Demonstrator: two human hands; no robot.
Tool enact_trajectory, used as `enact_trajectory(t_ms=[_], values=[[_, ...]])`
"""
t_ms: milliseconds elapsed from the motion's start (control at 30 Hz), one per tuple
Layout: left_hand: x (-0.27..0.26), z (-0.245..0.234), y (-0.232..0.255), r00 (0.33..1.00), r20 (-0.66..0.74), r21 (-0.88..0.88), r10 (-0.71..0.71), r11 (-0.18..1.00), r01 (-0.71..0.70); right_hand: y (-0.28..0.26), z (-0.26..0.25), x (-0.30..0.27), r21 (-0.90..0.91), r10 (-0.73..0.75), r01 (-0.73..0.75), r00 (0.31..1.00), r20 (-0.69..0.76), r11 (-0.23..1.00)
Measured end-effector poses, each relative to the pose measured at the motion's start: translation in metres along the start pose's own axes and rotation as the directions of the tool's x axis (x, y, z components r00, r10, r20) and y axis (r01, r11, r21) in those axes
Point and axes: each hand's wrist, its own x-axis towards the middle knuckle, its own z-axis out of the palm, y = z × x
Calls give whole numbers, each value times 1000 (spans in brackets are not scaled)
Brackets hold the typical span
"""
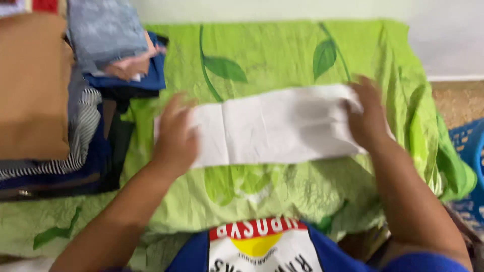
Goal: Folding various pieces of clothing on a bed.
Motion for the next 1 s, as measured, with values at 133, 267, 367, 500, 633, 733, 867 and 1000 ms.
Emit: enact_trajectory(t_ms=[133,267,367,500,633,733,867,1000], values=[[26,105,21,910,204,-185,361,927,-326,-10,134,-18,7,-537,567,776,330,824],[30,126,9,881,370,104,295,929,-354,-28,107,-21,-160,-434,567,757,489,808],[26,73,3,788,612,285,67,911,-299,2,80,-15,-325,-238,413,854,463,851],[21,45,-43,878,479,384,-1,900,-208,62,45,0,-420,-165,292,935,313,859],[10,25,-80,931,355,468,-80,878,-103,94,39,-1,-368,-258,297,954,152,881],[4,10,-102,987,160,385,-12,921,-51,101,29,4,-417,-153,124,988,-37,901],[14,-15,-103,948,119,396,-294,890,227,165,2,37,-381,-2,-45,993,-122,923],[22,-19,-112,919,204,384,-338,891,243,139,-23,40,-317,337,-285,934,121,905]])
